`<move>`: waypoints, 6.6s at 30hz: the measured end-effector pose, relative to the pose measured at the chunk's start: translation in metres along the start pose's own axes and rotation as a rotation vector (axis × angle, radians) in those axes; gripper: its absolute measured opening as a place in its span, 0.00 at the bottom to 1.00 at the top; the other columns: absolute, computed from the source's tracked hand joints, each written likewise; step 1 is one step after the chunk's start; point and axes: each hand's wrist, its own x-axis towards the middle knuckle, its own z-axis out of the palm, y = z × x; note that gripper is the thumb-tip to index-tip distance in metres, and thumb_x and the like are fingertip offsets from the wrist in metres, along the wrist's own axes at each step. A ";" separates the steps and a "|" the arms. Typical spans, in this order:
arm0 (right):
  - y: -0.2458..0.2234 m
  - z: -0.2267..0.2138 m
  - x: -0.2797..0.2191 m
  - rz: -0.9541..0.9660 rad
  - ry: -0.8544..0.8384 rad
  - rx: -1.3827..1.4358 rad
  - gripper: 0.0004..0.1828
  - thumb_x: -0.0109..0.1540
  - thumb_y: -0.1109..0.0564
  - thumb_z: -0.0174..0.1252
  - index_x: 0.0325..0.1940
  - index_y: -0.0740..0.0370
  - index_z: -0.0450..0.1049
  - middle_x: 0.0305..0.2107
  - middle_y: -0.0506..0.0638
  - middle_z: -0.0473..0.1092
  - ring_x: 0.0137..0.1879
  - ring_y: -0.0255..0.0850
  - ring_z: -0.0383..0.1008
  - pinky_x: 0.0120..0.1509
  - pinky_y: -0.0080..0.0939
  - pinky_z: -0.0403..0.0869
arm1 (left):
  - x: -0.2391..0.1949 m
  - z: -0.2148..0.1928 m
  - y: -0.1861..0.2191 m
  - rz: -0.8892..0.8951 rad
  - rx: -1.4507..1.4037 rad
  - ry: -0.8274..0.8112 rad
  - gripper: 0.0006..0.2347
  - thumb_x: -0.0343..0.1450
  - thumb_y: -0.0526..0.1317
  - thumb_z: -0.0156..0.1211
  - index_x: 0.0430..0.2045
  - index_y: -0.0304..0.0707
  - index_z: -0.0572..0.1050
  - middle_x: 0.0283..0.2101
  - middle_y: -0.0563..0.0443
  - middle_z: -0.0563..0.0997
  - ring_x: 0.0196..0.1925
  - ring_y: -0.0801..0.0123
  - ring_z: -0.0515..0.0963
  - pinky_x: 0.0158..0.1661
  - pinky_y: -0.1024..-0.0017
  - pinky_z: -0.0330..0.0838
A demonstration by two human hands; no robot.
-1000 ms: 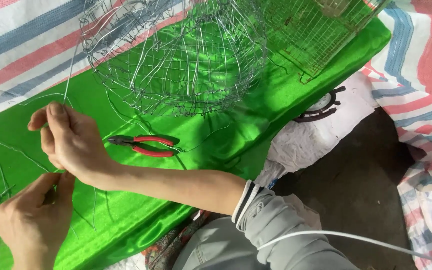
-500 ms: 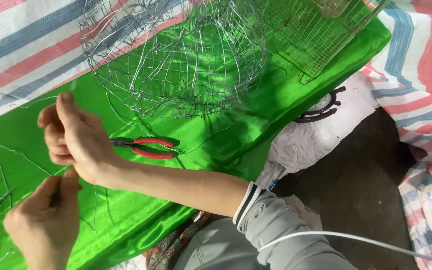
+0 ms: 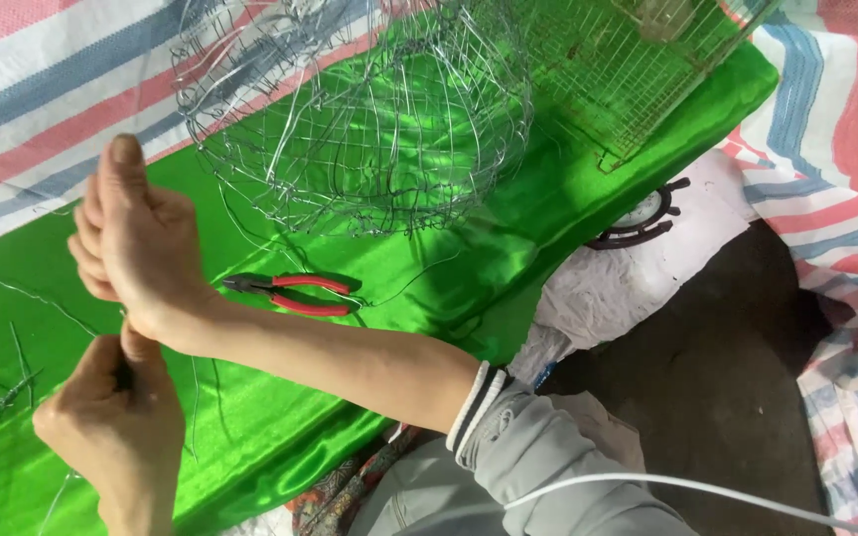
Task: Straightening and bending metal wire pieces using pliers.
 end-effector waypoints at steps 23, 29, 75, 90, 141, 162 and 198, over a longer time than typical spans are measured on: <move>-0.035 -0.014 0.016 0.307 0.037 0.089 0.30 0.73 0.37 0.30 0.18 0.47 0.50 0.12 0.37 0.43 0.16 0.30 0.39 0.14 0.34 0.43 | -0.019 0.014 -0.004 0.137 0.531 0.075 0.25 0.91 0.45 0.71 0.21 0.47 0.69 0.17 0.59 0.67 0.17 0.73 0.60 0.22 0.71 0.49; -0.026 -0.024 0.022 0.315 0.032 0.067 0.29 0.73 0.38 0.31 0.20 0.49 0.51 0.13 0.38 0.44 0.16 0.31 0.40 0.15 0.35 0.44 | -0.016 0.010 -0.003 0.115 0.445 0.041 0.24 0.89 0.44 0.70 0.20 0.45 0.70 0.15 0.59 0.64 0.16 0.73 0.56 0.21 0.71 0.46; -0.005 -0.043 -0.025 -0.004 -0.075 -0.086 0.21 0.75 0.44 0.35 0.31 0.50 0.61 0.14 0.39 0.53 0.16 0.28 0.47 0.17 0.29 0.51 | 0.004 -0.004 0.006 -0.144 -0.074 -0.342 0.13 0.82 0.42 0.52 0.28 0.40 0.77 0.14 0.52 0.60 0.18 0.72 0.54 0.21 0.66 0.50; -0.005 -0.071 -0.019 0.181 -0.070 -0.094 0.22 0.74 0.42 0.38 0.31 0.51 0.66 0.13 0.37 0.54 0.16 0.30 0.46 0.17 0.33 0.48 | -0.001 -0.016 0.005 -0.012 -0.032 -0.561 0.21 0.74 0.33 0.54 0.64 0.42 0.70 0.29 0.50 0.81 0.32 0.64 0.79 0.38 0.60 0.75; -0.106 -0.078 0.044 0.031 -0.164 -0.163 0.24 0.64 0.33 0.40 0.25 0.51 0.60 0.13 0.39 0.50 0.15 0.29 0.43 0.13 0.36 0.46 | 0.013 -0.007 0.027 -0.255 -0.580 -0.475 0.11 0.77 0.42 0.53 0.40 0.39 0.83 0.15 0.62 0.55 0.18 0.80 0.48 0.21 0.75 0.42; -0.076 -0.108 0.024 0.246 -0.502 -0.673 0.22 0.74 0.45 0.38 0.49 0.58 0.74 0.34 0.54 0.76 0.42 0.41 0.79 0.39 0.40 0.84 | 0.008 -0.017 -0.012 -0.424 -0.225 -0.336 0.07 0.75 0.43 0.61 0.43 0.52 0.85 0.14 0.50 0.73 0.19 0.65 0.69 0.29 0.66 0.67; -0.054 -0.096 0.004 0.146 -0.379 -0.598 0.18 0.72 0.50 0.46 0.55 0.65 0.72 0.36 0.57 0.77 0.34 0.39 0.81 0.36 0.40 0.84 | -0.009 0.020 -0.031 -0.249 -0.181 -0.065 0.08 0.75 0.44 0.59 0.33 0.49 0.84 0.22 0.54 0.78 0.26 0.59 0.82 0.28 0.67 0.75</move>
